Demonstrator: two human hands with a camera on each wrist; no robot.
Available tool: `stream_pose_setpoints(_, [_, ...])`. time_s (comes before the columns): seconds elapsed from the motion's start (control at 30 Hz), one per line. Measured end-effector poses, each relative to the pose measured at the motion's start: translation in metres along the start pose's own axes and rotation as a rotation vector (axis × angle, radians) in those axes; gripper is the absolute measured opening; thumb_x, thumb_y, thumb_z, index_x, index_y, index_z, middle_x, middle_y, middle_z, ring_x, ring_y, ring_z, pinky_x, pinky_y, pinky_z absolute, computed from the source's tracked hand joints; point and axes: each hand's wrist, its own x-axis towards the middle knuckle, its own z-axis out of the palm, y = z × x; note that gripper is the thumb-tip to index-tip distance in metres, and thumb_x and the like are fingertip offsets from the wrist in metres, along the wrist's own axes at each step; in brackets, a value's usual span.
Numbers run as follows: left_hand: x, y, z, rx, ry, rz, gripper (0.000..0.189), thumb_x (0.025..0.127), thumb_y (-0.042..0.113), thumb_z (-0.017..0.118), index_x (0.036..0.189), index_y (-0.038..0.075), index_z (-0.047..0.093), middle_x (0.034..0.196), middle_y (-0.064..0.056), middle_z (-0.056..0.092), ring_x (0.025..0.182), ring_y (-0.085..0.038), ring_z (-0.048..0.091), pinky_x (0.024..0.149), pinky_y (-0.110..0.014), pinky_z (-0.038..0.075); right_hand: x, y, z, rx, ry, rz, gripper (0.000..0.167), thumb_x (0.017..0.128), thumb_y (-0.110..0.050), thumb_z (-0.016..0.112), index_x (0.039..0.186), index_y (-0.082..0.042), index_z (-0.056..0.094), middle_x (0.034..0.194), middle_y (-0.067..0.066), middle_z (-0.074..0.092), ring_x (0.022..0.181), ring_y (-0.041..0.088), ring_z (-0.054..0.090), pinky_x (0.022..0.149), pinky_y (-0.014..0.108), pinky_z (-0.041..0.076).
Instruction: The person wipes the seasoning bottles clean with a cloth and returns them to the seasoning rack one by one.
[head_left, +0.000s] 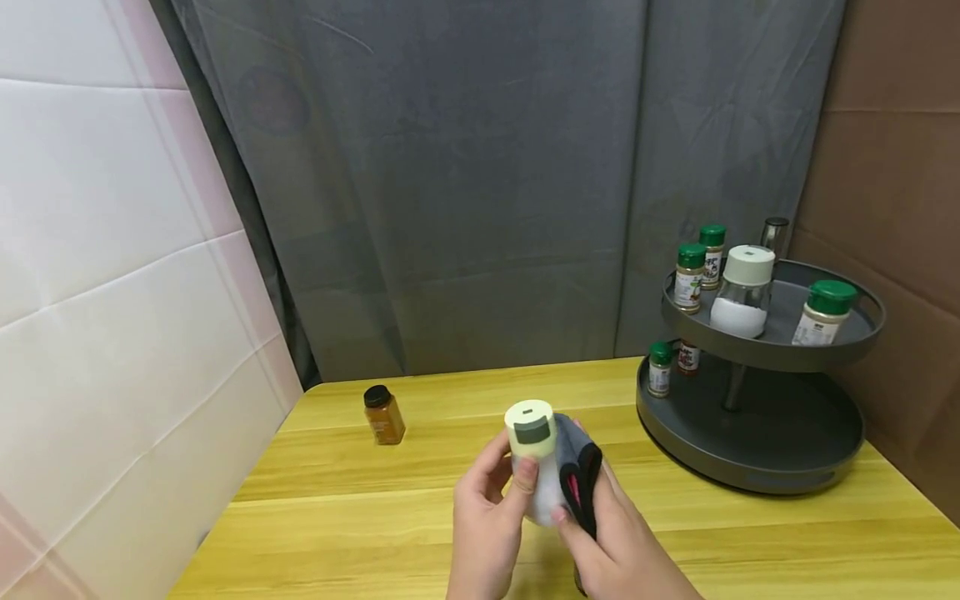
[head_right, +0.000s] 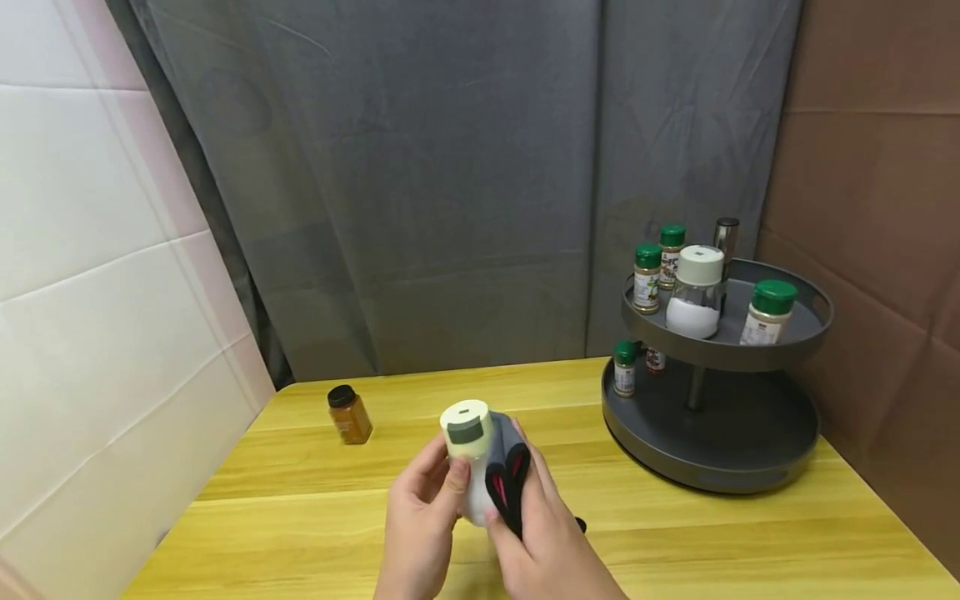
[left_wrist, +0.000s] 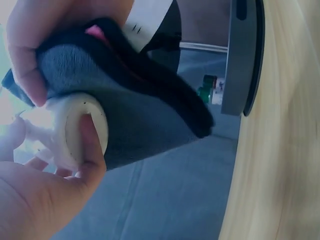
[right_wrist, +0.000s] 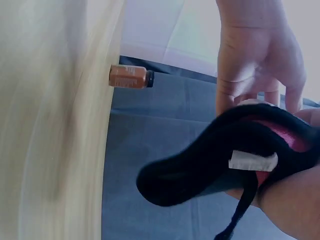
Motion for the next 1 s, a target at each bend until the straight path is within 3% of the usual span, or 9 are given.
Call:
stream_pose_setpoints(0.13, [0.001,0.002,-0.001,0.01,-0.042,-0.02,0.037,0.1,0.017,0.075,0.135,0.008,0.07,0.129,-0.017,0.069,0.117,-0.026,0.068,0.096,-0.032,0.057,0.0,-0.002,-0.002,0.062,0.034,-0.037,0.072,0.111,-0.036,0.056,0.168,-0.009,0.022,0.171,0.015,0.036,0.153,0.034,0.043,0.121,0.068,0.036])
stream_pose_setpoints(0.23, [0.0,0.003,0.0,0.018,-0.094,-0.038,0.039,0.099,0.019,0.076,0.136,0.008,0.069,0.129,-0.017,0.068,0.12,-0.027,0.066,0.099,-0.033,0.055,0.0,-0.004,-0.003,0.075,0.073,-0.112,0.07,0.114,-0.035,0.05,0.17,-0.011,0.016,0.174,0.015,0.031,0.157,0.036,0.038,0.121,0.071,0.033])
stream_pose_setpoints(0.37, [0.0,0.005,0.001,0.027,-0.077,-0.036,0.039,0.1,0.019,0.076,0.137,0.009,0.068,0.126,-0.016,0.068,0.121,-0.027,0.062,0.099,-0.032,0.055,0.0,-0.006,0.002,0.069,0.078,-0.163,0.071,0.115,-0.031,0.045,0.171,-0.011,0.007,0.177,0.016,0.021,0.16,0.036,0.03,0.121,0.071,0.029])
stream_pose_setpoints(0.57, [0.002,0.007,-0.002,0.051,0.002,0.002,0.036,0.102,0.019,0.073,0.136,0.009,0.068,0.124,-0.015,0.069,0.121,-0.026,0.063,0.101,-0.031,0.055,-0.001,-0.002,0.01,0.081,0.014,-0.06,0.072,0.113,-0.037,0.049,0.171,-0.01,0.015,0.174,0.013,0.028,0.156,0.033,0.037,0.124,0.068,0.029])
stream_pose_setpoints(0.67, [0.002,0.005,-0.003,0.07,-0.004,-0.005,0.035,0.101,0.019,0.074,0.134,0.009,0.069,0.123,-0.014,0.069,0.12,-0.025,0.063,0.102,-0.034,0.054,-0.001,-0.002,0.007,0.12,0.011,-0.029,0.067,0.113,-0.035,0.05,0.168,-0.007,0.022,0.17,0.016,0.035,0.153,0.035,0.04,0.122,0.07,0.031])
stream_pose_setpoints(0.83, [0.003,0.001,-0.002,0.113,-0.053,-0.037,0.034,0.099,0.023,0.077,0.13,0.011,0.07,0.119,-0.013,0.07,0.116,-0.024,0.063,0.102,-0.04,0.05,0.002,-0.01,-0.003,0.15,0.058,-0.027,0.06,0.113,-0.039,0.048,0.163,-0.01,0.031,0.164,0.014,0.045,0.15,0.033,0.044,0.12,0.072,0.034])
stream_pose_setpoints(1.0, [0.003,0.0,-0.002,0.11,-0.018,-0.051,0.036,0.099,0.023,0.077,0.132,0.011,0.071,0.121,-0.013,0.07,0.114,-0.023,0.063,0.097,-0.038,0.053,0.003,-0.012,-0.002,0.157,0.024,-0.027,0.062,0.113,-0.039,0.048,0.164,-0.01,0.028,0.165,0.014,0.042,0.152,0.034,0.042,0.12,0.073,0.033])
